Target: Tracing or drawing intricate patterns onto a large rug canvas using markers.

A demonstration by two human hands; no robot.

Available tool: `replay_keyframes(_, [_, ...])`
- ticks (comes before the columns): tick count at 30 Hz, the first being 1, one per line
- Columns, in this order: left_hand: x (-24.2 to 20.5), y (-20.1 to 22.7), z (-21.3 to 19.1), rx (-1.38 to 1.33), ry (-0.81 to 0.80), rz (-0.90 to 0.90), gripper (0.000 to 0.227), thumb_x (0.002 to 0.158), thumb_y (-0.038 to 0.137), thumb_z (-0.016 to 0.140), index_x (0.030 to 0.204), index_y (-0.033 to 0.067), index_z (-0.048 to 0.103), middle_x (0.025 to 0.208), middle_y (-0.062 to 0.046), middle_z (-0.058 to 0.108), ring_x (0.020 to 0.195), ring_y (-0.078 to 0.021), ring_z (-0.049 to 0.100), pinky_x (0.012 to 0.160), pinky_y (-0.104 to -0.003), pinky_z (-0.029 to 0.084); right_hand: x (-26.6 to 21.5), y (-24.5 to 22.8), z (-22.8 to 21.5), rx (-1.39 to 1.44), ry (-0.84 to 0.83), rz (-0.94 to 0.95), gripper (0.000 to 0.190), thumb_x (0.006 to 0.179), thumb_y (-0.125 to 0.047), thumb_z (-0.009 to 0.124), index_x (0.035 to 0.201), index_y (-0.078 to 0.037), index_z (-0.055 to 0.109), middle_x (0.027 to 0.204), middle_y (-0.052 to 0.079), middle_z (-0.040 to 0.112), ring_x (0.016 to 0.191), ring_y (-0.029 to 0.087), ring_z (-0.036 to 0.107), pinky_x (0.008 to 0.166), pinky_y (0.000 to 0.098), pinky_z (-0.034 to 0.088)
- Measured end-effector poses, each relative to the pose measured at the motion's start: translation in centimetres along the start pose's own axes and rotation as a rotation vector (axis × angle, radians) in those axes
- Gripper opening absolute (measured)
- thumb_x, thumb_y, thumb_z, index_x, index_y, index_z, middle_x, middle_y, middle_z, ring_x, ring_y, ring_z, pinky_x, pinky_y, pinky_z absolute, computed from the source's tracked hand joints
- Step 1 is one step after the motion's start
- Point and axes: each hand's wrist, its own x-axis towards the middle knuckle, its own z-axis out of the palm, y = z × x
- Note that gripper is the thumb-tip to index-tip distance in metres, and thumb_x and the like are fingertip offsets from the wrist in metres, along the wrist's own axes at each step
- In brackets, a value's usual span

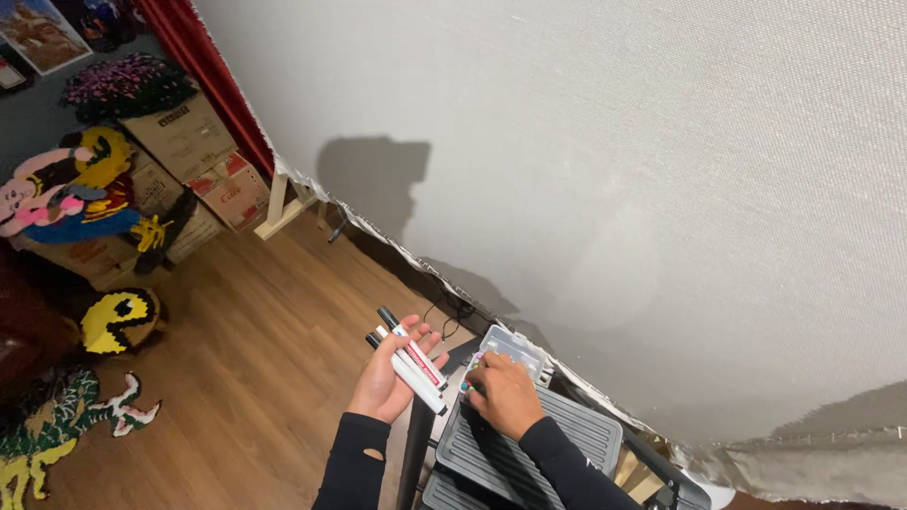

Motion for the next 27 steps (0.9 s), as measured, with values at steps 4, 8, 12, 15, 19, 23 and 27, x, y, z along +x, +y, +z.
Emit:
replay_keyframes(4, [-0.9,0.7,1.7,0.072,0.003,-0.024,0.048,0.095,0.021,0.049,0.141,0.008,0.05,0.129,-0.01,0.059,0.13,-0.0303,0.055,0.109,-0.057,0.048,0.1,0.3,-0.1,0.173,0.033,0.111,0.018,0.079,-0.017,0.076,0.096,-0.011,0.078,0.092,0.006,0.067,0.091,0.024,0.061,0.081,0.0398,0.048])
replay_keyframes(8, [0.0,0.7,2.2,0.085,-0.056,-0.067,0.051,0.097,0.025,0.049,0.146,0.0103,0.047,0.136,-0.009,0.057,0.136,-0.0293,0.052,0.11,-0.055,0.046,-0.2,-1.1,-1.9,0.442,0.111,0.217,0.018,0.085,-0.019,0.074,0.099,-0.008,0.076,0.089,0.005,0.073,0.076,0.019,0.067,0.071,0.0334,0.054])
replay_keyframes(12, [0.5,0.4,3.9,0.027,-0.061,-0.108,0.047,0.094,0.024,0.052,0.139,0.0102,0.051,0.131,-0.008,0.061,0.131,-0.0287,0.055,0.109,-0.056,0.046,-0.5,-2.5,-4.1,0.662,0.388,0.264,0.023,0.095,-0.022,0.06,0.111,-0.007,0.064,0.092,0.002,0.074,0.076,0.012,0.071,0.059,0.0285,0.054])
replay_keyframes(15, [2.1,-0.9,3.7,-0.083,-0.092,-0.087,0.031,0.094,0.02,0.057,0.123,0.0095,0.055,0.111,-0.007,0.06,0.116,-0.0272,0.059,0.109,-0.058,0.046,-0.6,-1.0,-3.0,0.723,0.489,0.237,0.024,0.102,-0.027,0.055,0.11,-0.005,0.06,0.081,0.003,0.065,0.072,0.007,0.062,0.055,0.0249,0.048])
replay_keyframes(19, [2.5,-1.5,6.1,-0.218,-0.143,-0.068,0.017,0.088,0.014,0.057,0.105,0.0132,0.054,0.096,-0.003,0.058,0.101,-0.0219,0.059,0.11,-0.056,0.046,-1.2,-0.5,-2.5,1.019,0.23,0.443,0.028,0.102,-0.031,0.058,0.106,-0.005,0.065,0.071,0.0,0.056,0.055,0.005,0.05,0.048,0.0238,0.037])
replay_keyframes(23, [3.1,-2.4,7.2,-0.206,-0.256,-0.062,0.015,0.088,0.01,0.055,0.102,0.0149,0.052,0.09,-0.002,0.055,0.096,-0.0198,0.057,0.111,-0.053,0.046,-1.7,-0.3,-2.9,1.286,-0.003,0.62,0.03,0.099,-0.033,0.065,0.101,-0.003,0.069,0.063,-0.002,0.056,0.048,0.004,0.048,0.043,0.0226,0.029])
replay_keyframes(27, [3.9,-2.3,7.5,-0.173,-0.251,-0.059,0.013,0.088,0.012,0.056,0.1,0.0137,0.052,0.092,-0.003,0.056,0.095,-0.0206,0.057,0.108,-0.052,0.047,-3.3,0.1,-5.1,1.17,0.04,0.684,0.034,0.096,-0.035,0.065,0.104,-0.004,0.077,0.06,-0.001,0.061,0.046,0.003,0.048,0.042,0.0218,0.028])
